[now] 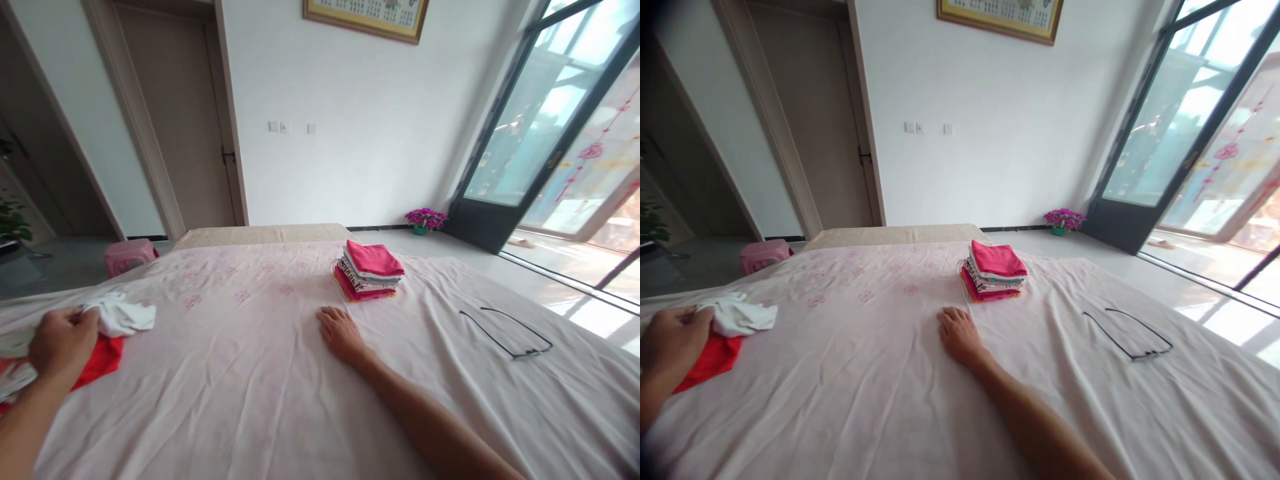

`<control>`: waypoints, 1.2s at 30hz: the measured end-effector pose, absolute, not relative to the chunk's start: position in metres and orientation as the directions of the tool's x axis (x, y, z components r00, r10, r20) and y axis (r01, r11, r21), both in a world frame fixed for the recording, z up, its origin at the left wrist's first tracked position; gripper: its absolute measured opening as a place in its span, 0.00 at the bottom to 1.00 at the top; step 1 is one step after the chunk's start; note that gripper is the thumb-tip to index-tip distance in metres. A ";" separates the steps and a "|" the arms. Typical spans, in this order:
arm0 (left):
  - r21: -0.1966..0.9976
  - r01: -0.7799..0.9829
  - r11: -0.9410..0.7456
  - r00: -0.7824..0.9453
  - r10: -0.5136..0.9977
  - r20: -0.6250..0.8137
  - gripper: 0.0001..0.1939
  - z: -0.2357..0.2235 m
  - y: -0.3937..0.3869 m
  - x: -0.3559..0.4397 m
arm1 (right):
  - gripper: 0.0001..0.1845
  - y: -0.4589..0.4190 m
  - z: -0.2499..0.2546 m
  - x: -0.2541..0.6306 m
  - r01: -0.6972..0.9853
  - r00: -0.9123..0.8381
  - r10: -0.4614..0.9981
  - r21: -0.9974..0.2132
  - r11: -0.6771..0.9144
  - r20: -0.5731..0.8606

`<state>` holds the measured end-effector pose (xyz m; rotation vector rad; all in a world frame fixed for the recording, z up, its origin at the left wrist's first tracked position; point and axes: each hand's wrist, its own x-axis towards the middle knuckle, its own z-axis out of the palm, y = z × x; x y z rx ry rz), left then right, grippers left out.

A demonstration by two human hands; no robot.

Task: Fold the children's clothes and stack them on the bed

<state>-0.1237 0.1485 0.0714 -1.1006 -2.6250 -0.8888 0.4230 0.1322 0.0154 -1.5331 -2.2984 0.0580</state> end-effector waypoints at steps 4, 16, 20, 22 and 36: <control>0.717 0.696 -0.026 -0.382 0.833 0.400 0.22 0.087 0.135 -0.021 | 0.21 0.133 0.014 0.425 0.876 -0.337 0.897 -0.254 0.410 0.285; 0.544 0.823 -0.165 -0.089 0.908 0.410 0.22 0.008 0.133 0.046 | 0.22 0.138 0.009 0.429 0.872 -0.345 0.898 -0.259 0.414 0.274; 0.440 0.889 -0.123 -0.069 0.916 0.396 0.28 -0.015 0.135 0.045 | 0.22 0.138 0.009 0.429 0.871 -0.356 0.891 -0.246 0.426 0.282; 0.466 0.872 -0.151 -0.034 0.931 0.363 0.28 -0.016 0.135 0.052 | 0.22 0.138 0.009 0.429 0.871 -0.356 0.891 -0.244 0.426 0.281; 0.670 0.614 -0.418 -0.007 0.846 0.534 0.09 0.012 0.121 0.142 | 0.21 0.139 0.011 0.431 0.830 -0.333 0.892 -0.354 0.430 0.305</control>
